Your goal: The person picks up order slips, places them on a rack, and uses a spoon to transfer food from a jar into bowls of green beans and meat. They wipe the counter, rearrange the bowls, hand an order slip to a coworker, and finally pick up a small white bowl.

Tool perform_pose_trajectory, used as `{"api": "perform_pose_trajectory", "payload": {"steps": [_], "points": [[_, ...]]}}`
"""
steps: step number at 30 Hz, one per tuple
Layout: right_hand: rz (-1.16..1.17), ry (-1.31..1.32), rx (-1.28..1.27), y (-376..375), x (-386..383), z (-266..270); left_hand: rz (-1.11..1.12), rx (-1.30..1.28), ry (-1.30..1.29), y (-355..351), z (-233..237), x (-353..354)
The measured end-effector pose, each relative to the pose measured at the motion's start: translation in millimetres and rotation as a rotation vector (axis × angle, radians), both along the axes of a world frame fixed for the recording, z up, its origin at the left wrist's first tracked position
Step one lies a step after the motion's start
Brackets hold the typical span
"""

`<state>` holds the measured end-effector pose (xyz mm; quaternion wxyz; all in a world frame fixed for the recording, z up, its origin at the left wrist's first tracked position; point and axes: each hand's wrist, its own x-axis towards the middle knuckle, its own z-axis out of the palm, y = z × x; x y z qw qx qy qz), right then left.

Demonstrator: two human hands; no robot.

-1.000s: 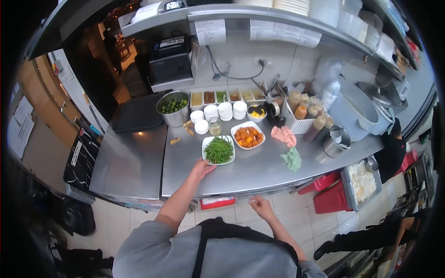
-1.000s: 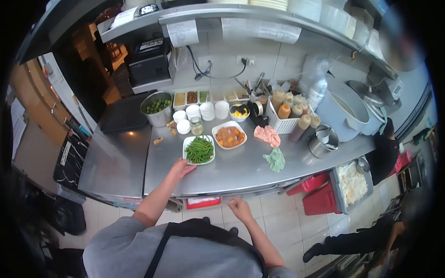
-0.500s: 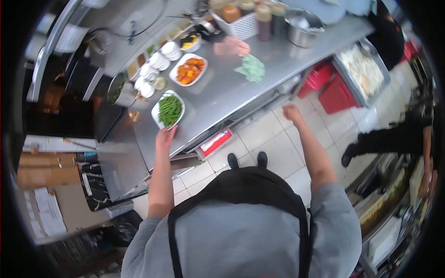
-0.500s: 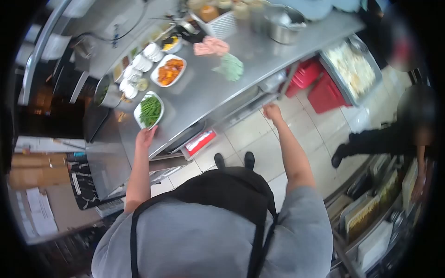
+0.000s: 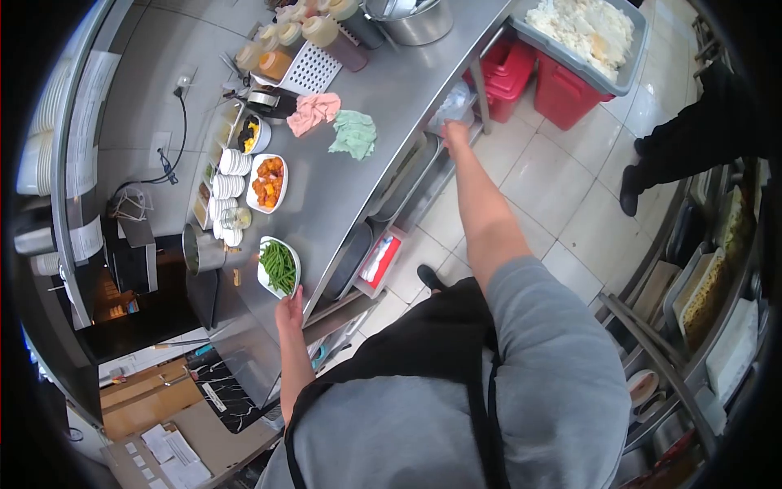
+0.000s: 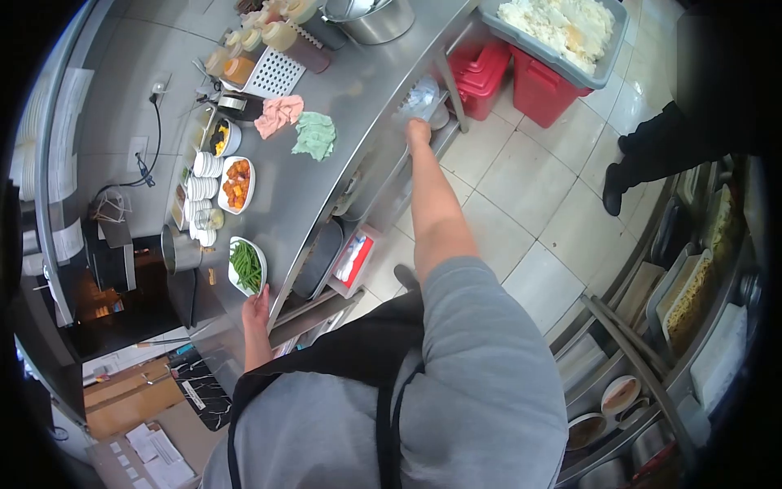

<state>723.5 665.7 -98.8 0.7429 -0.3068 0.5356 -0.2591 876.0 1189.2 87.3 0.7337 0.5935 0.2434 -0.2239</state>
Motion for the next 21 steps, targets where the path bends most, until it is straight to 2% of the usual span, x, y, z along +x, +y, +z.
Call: {"api": "perform_pose_trajectory", "payload": {"steps": [5, 7, 10, 12, 14, 15, 16, 18, 20, 21], "points": [[-0.052, -0.115, 0.051, -2, 31, -41, 0.041, 0.067, 0.014, -5, 3, 1], [-0.143, -0.144, 0.119, -2, 42, -52, 0.004, 0.064, 0.013, -1, 0, 4], [-0.107, -0.170, 0.233, 2, 32, -4, 0.007, 0.096, 0.013, -6, 4, -1], [-0.016, -0.174, 0.299, -4, 30, 7, -0.027, 0.075, 0.036, 1, -3, 4], [0.014, -0.251, 0.163, -8, 33, -15, -0.066, 0.065, 0.062, 8, -1, 1], [-0.075, -0.281, 0.089, -5, 28, -6, -0.059, 0.065, 0.056, 3, 2, -3], [-0.065, -0.196, 0.064, -11, 23, -8, -0.042, 0.068, 0.058, 0, 4, -5], [-0.287, -0.212, -0.027, -22, 24, -25, -0.033, 0.083, 0.052, -2, 7, -8], [-0.251, -0.244, -0.083, -32, 3, -55, -0.032, 0.095, 0.028, -7, 14, -12], [-0.162, -0.142, -0.161, -36, -9, -78, -0.030, 0.101, 0.011, -9, 17, -16]]}}
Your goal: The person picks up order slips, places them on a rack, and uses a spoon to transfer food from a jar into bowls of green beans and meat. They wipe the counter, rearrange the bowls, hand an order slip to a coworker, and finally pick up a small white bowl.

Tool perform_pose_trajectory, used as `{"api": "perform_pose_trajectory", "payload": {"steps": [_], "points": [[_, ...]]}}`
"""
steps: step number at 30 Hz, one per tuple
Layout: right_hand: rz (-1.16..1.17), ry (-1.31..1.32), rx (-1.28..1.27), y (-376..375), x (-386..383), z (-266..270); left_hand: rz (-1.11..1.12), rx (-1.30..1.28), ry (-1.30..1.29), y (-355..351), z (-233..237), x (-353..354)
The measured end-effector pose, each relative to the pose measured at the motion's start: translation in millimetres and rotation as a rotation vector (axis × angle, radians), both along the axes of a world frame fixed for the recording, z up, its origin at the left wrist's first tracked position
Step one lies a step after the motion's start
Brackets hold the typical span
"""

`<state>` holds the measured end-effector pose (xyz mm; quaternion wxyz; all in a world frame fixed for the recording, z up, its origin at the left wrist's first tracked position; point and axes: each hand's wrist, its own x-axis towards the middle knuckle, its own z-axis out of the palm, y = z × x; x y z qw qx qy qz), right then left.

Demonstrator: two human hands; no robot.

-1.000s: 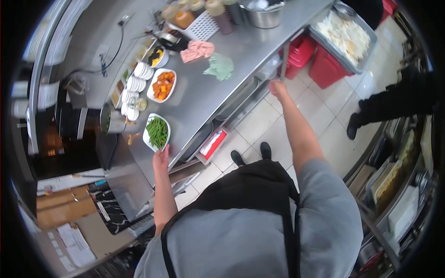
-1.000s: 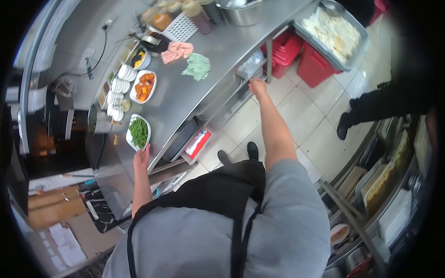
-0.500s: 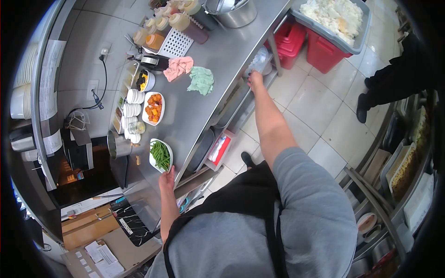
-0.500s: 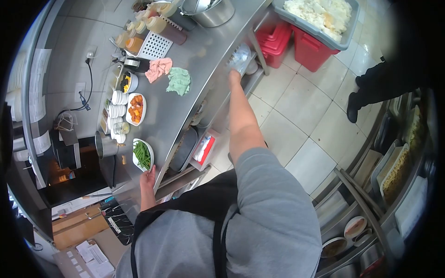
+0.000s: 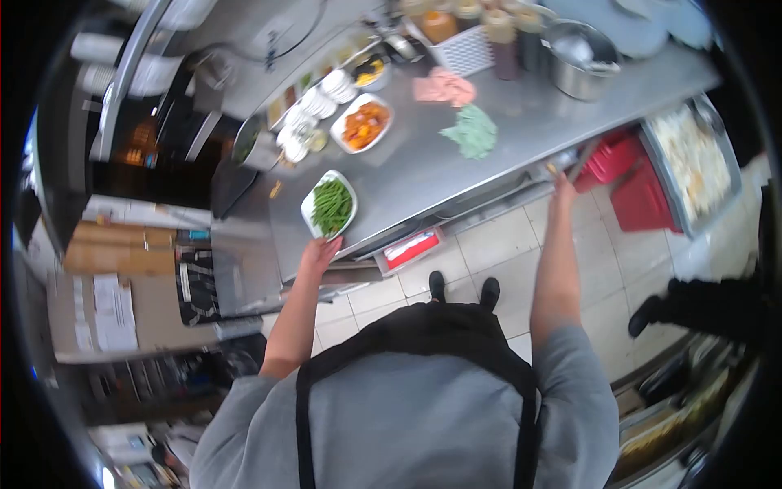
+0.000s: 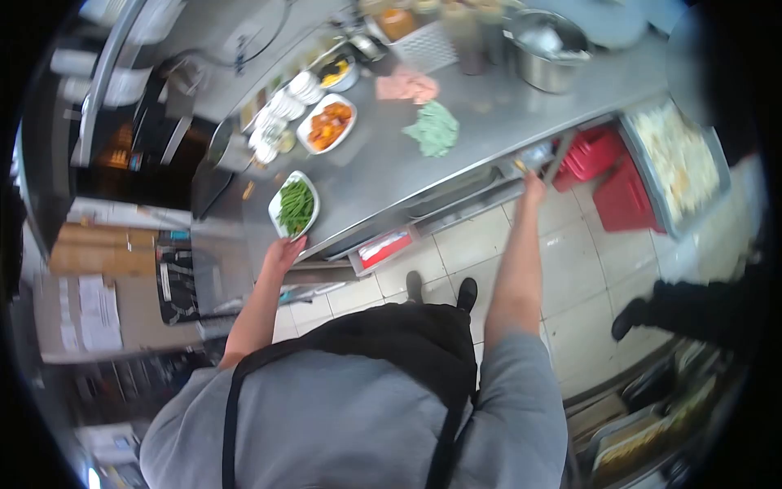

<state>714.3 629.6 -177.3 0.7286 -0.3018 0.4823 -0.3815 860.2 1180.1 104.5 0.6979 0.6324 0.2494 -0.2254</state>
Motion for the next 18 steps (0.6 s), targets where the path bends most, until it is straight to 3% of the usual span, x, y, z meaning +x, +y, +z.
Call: {"api": "perform_pose_trajectory", "payload": {"steps": [1, 4, 6, 8, 10, 13, 15, 18], "points": [[0.006, 0.025, 0.008, 22, -12, 26, -0.016, -0.011, -0.014, 4, -2, 0], [0.765, 0.220, 0.071, 72, -37, 64, 0.004, -0.032, -0.067, 0, 6, -6], [1.147, 0.408, -0.121, 128, -24, 112, 0.025, -0.037, -0.095, 1, 9, -8], [1.309, 0.264, -0.330, 188, -3, 171, -0.017, -0.189, -0.089, 9, 6, -6], [1.297, 0.159, -0.815, 234, 31, 221, 0.030, -0.314, -0.041, 16, 3, -2], [1.064, 0.147, -1.108, 279, 88, 295, 0.080, -0.449, 0.005, 23, -6, 5], [0.970, 0.163, -1.223, 299, 130, 322, -0.024, -0.476, -0.076, 35, -28, 13], [0.903, 0.168, -1.291, 327, 186, 329, -0.038, -0.466, -0.043, 37, -24, 16]]}}
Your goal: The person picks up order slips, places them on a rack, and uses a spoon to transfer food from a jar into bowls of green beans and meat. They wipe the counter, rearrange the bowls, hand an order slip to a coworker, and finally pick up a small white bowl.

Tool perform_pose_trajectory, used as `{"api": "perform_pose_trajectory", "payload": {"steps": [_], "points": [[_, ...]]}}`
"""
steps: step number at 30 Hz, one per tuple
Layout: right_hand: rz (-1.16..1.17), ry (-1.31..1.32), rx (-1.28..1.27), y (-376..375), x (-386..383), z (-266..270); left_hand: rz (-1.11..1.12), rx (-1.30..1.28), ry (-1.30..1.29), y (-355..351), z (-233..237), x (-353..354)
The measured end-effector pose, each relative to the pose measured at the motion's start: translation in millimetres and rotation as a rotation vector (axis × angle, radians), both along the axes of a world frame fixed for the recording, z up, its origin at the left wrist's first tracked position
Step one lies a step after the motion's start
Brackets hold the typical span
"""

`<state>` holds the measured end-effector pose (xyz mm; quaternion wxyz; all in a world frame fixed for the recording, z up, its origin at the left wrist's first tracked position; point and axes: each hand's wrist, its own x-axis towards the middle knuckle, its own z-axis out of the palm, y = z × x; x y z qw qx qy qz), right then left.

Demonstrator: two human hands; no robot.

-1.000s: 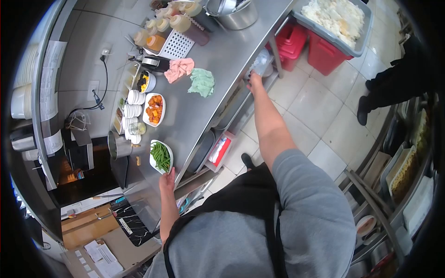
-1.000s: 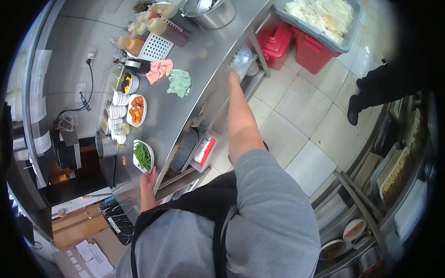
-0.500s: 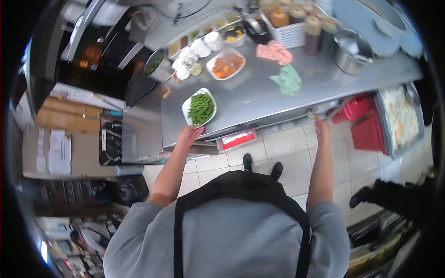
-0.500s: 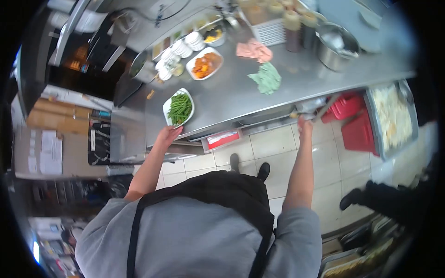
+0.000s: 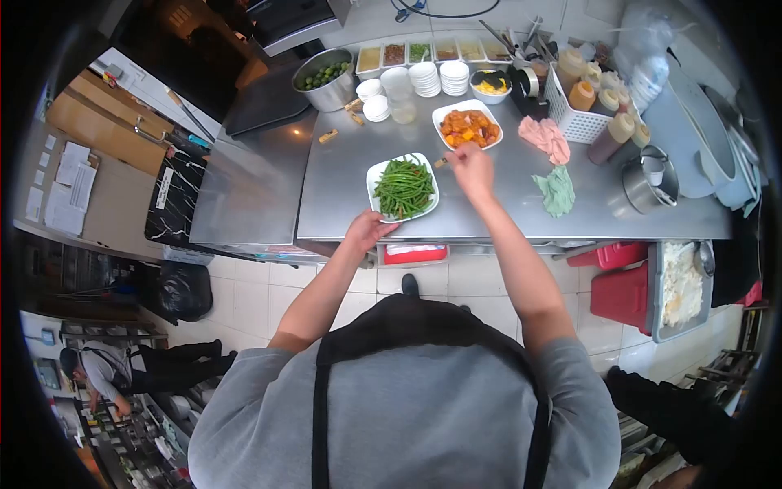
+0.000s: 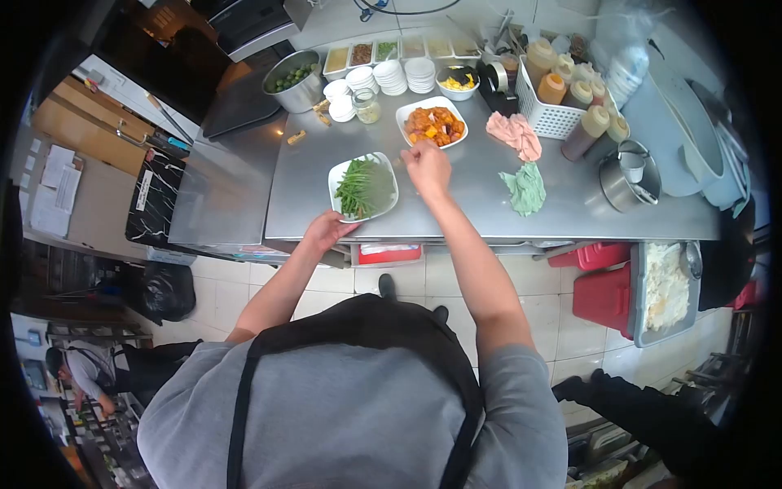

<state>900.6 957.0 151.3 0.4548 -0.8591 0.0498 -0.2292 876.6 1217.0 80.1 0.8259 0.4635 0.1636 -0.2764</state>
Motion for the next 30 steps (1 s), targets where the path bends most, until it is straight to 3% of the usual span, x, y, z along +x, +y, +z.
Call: {"api": "perform_pose_trajectory", "payload": {"steps": [6, 9, 10, 13, 17, 22, 26, 29, 30], "points": [[-0.052, 0.189, -0.179, 44, 37, -28, -0.044, 0.048, 0.002, 11, 3, 7], [-0.011, 0.036, -0.187, 48, 39, -37, -0.010, -0.047, 0.021, 42, 3, 19], [0.001, 0.110, -0.146, 49, 37, -33, 0.025, -0.058, 0.013, 57, 10, 21], [-0.009, 0.089, 0.014, 43, 31, -26, 0.209, -0.138, -0.026, 116, 16, 42], [-0.044, 0.113, 0.095, 13, 22, -56, 0.467, -0.163, -0.068, 217, 2, 93], [-0.165, 0.203, 0.140, -17, 3, -73, 0.751, -0.117, -0.010, 323, -41, 181], [-0.207, 0.311, 0.191, -23, -2, -73, 0.782, -0.059, -0.121, 349, -43, 219], [-0.211, 0.363, 0.230, -16, 2, -65, 0.956, -0.141, -0.126, 332, -27, 231], [-0.219, 0.381, 0.251, -11, 3, -60, 1.060, -0.061, -0.058, 324, -28, 234]]}}
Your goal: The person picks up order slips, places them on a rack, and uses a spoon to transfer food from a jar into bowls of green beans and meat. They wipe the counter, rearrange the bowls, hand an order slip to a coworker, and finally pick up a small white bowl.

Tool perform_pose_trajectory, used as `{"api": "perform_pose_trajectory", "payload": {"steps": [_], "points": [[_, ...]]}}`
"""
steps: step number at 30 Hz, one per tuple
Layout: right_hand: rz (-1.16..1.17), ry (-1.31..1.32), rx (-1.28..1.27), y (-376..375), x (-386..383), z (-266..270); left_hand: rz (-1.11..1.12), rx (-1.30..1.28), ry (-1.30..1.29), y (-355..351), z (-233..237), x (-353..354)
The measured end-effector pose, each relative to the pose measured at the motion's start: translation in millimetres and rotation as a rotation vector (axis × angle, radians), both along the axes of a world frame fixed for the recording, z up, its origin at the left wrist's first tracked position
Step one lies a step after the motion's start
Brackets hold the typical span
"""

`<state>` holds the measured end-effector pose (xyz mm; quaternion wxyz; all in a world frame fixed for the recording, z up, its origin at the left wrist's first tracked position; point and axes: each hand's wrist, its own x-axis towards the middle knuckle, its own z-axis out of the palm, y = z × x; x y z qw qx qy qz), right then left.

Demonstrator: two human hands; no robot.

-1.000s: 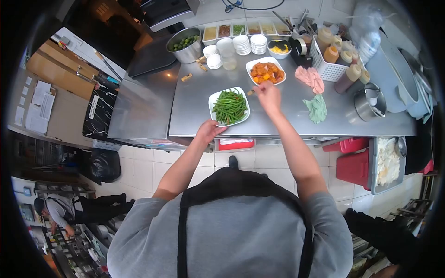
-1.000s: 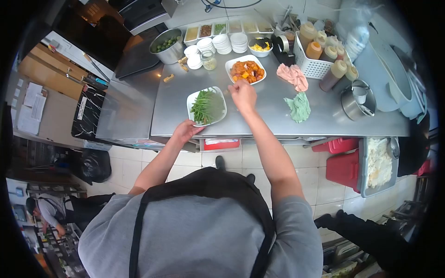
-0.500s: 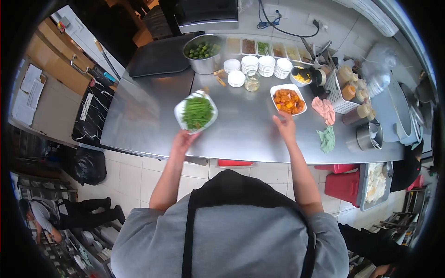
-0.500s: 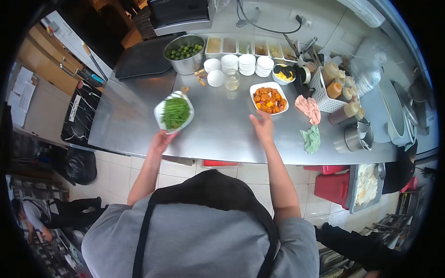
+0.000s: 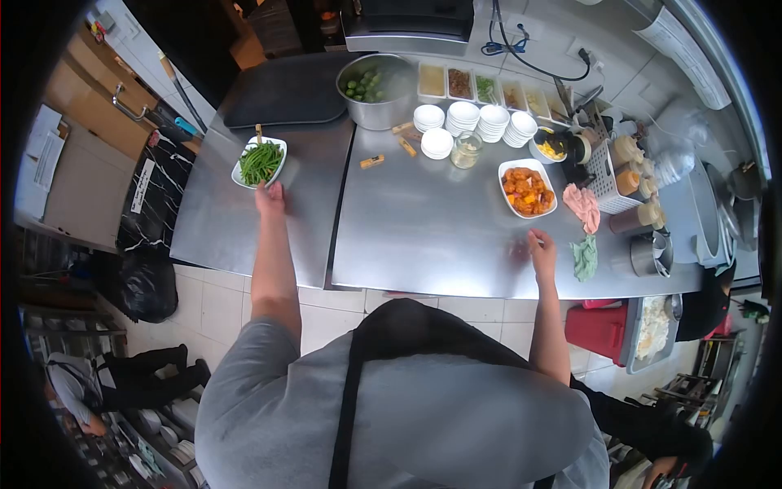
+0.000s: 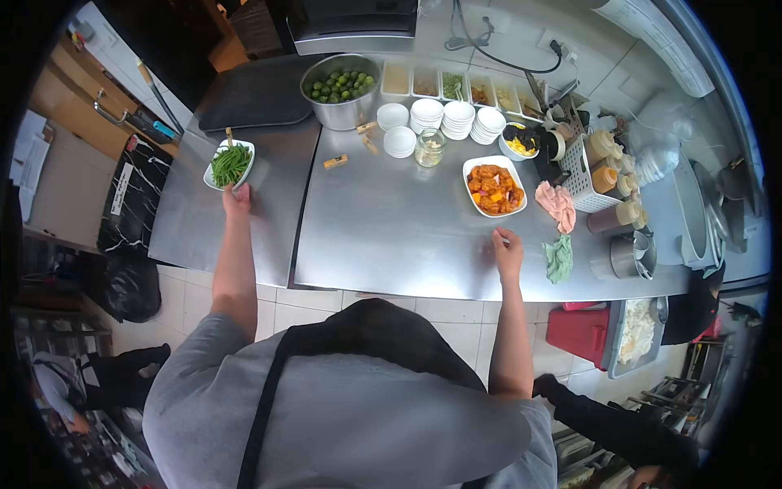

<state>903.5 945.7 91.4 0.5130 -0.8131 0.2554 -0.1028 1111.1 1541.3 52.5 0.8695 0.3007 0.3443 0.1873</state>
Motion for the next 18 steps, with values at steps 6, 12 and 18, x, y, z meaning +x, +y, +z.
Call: {"api": "perform_pose_trajectory", "payload": {"steps": [6, 12, 18], "points": [[0.107, -0.117, -0.126, 11, 3, 6, -0.383, 1.345, 0.054, -120, -1, -10], [0.125, -0.105, -0.218, 2, -6, 12, -0.512, 2.039, 0.035, -190, 14, 12], [0.164, -0.093, -0.193, -24, 7, 7, -0.556, 1.930, 0.075, -225, 58, 25]]}}
